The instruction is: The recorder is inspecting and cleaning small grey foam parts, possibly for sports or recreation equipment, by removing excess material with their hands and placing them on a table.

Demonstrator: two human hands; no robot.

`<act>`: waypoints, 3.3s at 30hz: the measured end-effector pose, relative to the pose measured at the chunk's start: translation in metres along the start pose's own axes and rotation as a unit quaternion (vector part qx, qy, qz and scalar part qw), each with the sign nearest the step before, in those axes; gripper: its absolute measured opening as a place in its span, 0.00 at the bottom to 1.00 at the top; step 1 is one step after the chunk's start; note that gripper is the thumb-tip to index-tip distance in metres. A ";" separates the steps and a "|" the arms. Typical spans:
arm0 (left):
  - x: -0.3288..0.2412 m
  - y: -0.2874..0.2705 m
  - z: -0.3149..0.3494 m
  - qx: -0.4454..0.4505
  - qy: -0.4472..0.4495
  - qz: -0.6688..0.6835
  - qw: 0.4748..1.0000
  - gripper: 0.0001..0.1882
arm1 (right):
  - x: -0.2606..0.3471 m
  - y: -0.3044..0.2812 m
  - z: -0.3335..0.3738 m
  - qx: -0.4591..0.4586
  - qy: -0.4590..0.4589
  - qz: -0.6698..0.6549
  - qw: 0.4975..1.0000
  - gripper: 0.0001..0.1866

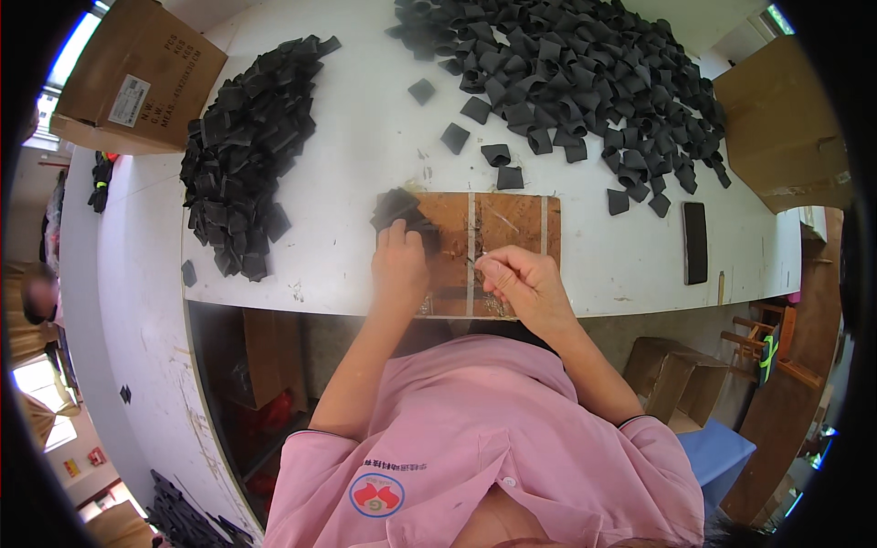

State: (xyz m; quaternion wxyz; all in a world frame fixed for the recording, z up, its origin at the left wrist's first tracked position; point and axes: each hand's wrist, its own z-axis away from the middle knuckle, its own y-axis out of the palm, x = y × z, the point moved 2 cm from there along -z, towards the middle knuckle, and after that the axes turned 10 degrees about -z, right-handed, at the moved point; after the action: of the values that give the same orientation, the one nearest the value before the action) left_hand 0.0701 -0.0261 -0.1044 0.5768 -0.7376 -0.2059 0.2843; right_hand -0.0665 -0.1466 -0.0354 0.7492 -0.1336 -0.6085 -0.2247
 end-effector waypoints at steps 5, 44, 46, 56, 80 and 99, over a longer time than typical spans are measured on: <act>0.006 -0.040 0.007 -0.116 -0.039 0.155 0.980 0.06 | -0.002 0.011 0.008 0.003 -0.131 0.146 0.981 0.09; -0.052 -0.085 0.024 -0.125 -0.069 0.372 0.917 0.03 | 0.040 0.030 0.015 -0.099 -0.414 0.288 0.858 0.08; -0.048 -0.085 0.020 -0.028 -0.088 0.538 0.838 0.03 | 0.040 0.025 0.012 -0.070 -0.320 0.175 0.928 0.08; -0.047 -0.090 0.021 -0.016 -0.047 0.420 0.906 0.03 | 0.043 0.021 0.007 -0.052 -0.343 0.279 0.895 0.03; -0.055 -0.097 0.017 0.130 -0.170 0.903 0.373 0.10 | 0.024 0.017 0.001 -0.011 -0.023 -0.145 0.989 0.01; -0.038 -0.078 0.001 0.154 -0.139 0.943 0.258 0.10 | 0.040 0.014 -0.036 0.203 0.054 -0.240 0.948 0.11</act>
State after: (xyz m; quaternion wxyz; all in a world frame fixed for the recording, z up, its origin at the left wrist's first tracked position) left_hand 0.0424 -0.0299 -0.0220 -0.0339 -0.2563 0.6064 0.7520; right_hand -0.0227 -0.1588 -0.0030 0.7158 0.1838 -0.6144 -0.2763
